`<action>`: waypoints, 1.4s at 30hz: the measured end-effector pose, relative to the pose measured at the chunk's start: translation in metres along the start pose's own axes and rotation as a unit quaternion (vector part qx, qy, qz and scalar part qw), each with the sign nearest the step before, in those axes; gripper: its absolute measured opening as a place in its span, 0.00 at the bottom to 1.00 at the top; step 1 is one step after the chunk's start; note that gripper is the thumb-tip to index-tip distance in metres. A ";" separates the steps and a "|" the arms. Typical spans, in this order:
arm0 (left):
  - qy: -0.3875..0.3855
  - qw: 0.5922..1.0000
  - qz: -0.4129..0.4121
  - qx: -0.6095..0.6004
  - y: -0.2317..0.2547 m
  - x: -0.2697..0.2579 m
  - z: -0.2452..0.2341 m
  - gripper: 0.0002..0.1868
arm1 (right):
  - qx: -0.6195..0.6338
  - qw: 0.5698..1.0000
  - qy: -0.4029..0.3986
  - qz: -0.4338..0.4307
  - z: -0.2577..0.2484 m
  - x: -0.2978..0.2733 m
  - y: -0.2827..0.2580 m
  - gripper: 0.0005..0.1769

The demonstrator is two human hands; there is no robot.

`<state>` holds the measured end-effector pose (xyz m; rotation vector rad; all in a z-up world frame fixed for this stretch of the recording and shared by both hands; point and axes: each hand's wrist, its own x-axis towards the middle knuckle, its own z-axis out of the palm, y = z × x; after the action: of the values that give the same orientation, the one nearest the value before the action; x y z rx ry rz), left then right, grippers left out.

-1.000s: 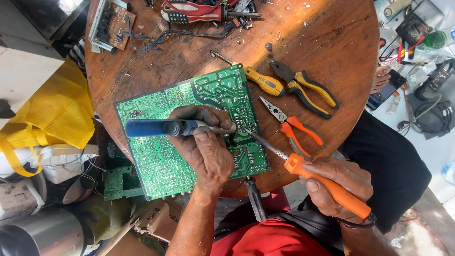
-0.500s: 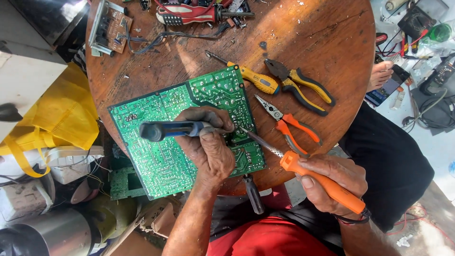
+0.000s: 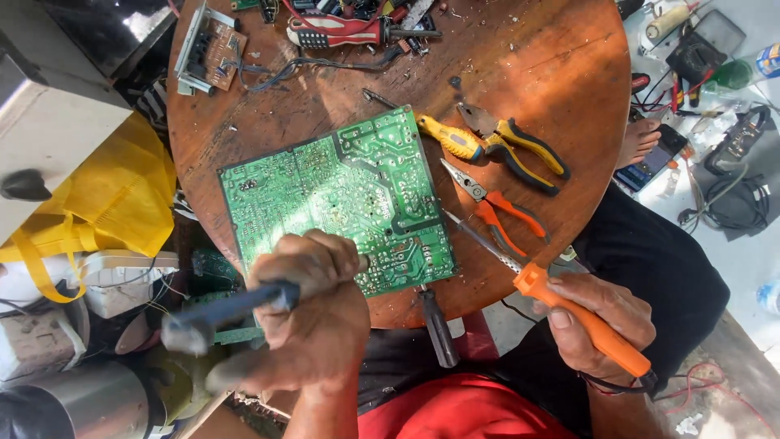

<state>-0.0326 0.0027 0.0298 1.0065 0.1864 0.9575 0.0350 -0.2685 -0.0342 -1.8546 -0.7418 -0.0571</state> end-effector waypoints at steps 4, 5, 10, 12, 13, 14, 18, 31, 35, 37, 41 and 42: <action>0.032 0.998 -0.056 0.010 0.016 -0.008 0.001 0.39 | -0.013 1.000 0.007 -0.002 -0.006 -0.009 0.002 0.16; 0.042 0.997 -0.068 0.010 0.020 -0.009 0.001 0.39 | -0.010 1.000 0.014 0.001 -0.007 -0.011 0.003 0.16; 0.042 0.994 -0.101 -0.012 0.035 -0.009 0.004 0.41 | -0.017 1.000 0.022 -0.004 -0.008 -0.012 0.003 0.16; 0.028 0.994 -0.105 -0.016 0.039 -0.010 0.004 0.40 | -0.013 1.000 0.021 0.004 -0.008 -0.013 0.001 0.16; 0.027 0.994 -0.105 -0.016 0.041 -0.009 0.006 0.40 | -0.014 1.000 0.022 0.004 -0.009 -0.013 0.001 0.16; 0.023 0.992 -0.119 -0.036 0.044 -0.008 0.007 0.37 | -0.012 1.000 0.020 0.006 -0.009 -0.013 0.001 0.16; 0.069 0.991 -0.103 -0.055 0.038 -0.017 0.011 0.23 | -0.013 1.000 0.013 0.019 -0.012 -0.016 0.002 0.16; 0.064 0.979 -0.137 -0.136 0.024 -0.011 0.006 0.32 | -0.016 1.000 -0.026 0.005 0.007 0.005 -0.001 0.16; 0.043 0.986 -0.096 -0.127 0.003 -0.003 -0.001 0.34 | -0.007 1.000 -0.025 -0.007 0.020 0.019 -0.001 0.14; 0.029 0.980 -0.095 -0.174 -0.011 0.004 -0.005 0.27 | -0.011 1.000 -0.020 -0.011 0.024 0.021 0.002 0.14; 0.059 0.980 -0.088 -0.166 -0.047 0.017 -0.014 0.20 | -0.039 0.998 -0.018 -0.050 0.025 0.019 0.012 0.13; 0.061 0.982 -0.081 -0.157 -0.057 0.019 -0.017 0.20 | -0.049 0.997 -0.015 -0.064 0.025 0.018 0.015 0.13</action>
<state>0.0029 0.0171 -0.0188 0.6330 0.2078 0.8681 0.0494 -0.2420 -0.0498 -1.9015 -0.8918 -0.1514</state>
